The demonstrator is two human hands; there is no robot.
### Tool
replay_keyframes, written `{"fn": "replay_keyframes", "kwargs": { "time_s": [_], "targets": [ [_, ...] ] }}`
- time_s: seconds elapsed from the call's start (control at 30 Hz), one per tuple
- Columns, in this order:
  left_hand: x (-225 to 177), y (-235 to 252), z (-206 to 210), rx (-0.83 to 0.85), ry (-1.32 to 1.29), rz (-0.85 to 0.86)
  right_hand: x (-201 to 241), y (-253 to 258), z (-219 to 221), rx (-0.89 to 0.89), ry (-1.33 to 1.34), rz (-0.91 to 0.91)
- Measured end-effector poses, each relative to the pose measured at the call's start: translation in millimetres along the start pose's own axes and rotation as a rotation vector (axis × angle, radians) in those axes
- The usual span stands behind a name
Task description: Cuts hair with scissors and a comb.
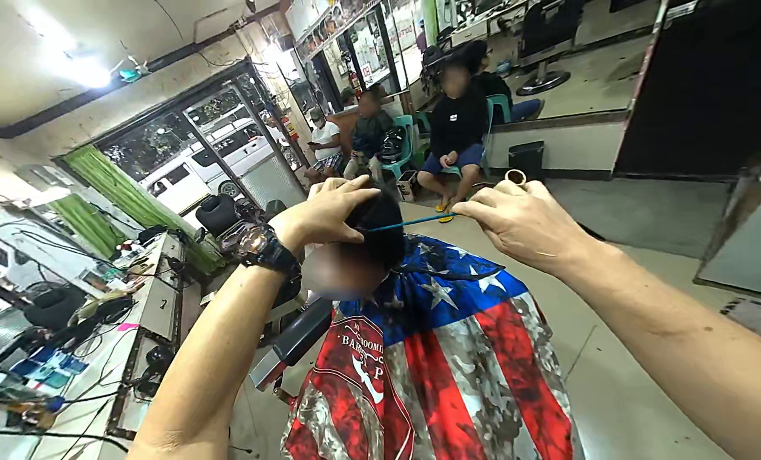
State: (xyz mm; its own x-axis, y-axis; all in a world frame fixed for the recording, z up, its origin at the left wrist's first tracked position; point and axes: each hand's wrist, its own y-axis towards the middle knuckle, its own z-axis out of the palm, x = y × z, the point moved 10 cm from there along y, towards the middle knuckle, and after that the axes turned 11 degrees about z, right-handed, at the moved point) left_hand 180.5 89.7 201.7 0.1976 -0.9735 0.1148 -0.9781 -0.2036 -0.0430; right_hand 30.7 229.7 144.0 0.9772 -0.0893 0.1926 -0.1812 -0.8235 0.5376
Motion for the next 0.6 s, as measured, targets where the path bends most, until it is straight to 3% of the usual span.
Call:
{"fn": "replay_keyframes", "kwargs": {
  "time_s": [0.03, 0.07, 0.27, 0.4, 0.5, 0.6],
  "targets": [
    [-2.9, 7.7, 5.9, 0.017, 0.071, 0.008, -9.2, -7.3, 2.2, -0.199, 0.032, -0.124],
    [-6.9, 15.2, 11.5, 0.024, 0.141, 0.03, -16.5, -11.2, 5.0, -0.227, 0.022, -0.165],
    [-38.9, 40.7, 43.3, 0.045, 0.352, 0.223, -51.2, -32.5, 9.2, -0.203, -0.065, -0.102],
    [-57.7, 30.5, 44.1, -0.038, 0.434, 0.311, -112.2, -60.5, 33.1, -0.132, 0.016, 0.08],
    [-62.9, 22.9, 47.7, -0.038, 0.497, 0.351, -155.1, -70.8, 67.9, -0.084, 0.318, 0.338],
    [-65.7, 17.6, 53.5, -0.037, 0.551, 0.401, -121.3, -55.0, 92.4, -0.028, 0.758, 0.488]
  ]
}}
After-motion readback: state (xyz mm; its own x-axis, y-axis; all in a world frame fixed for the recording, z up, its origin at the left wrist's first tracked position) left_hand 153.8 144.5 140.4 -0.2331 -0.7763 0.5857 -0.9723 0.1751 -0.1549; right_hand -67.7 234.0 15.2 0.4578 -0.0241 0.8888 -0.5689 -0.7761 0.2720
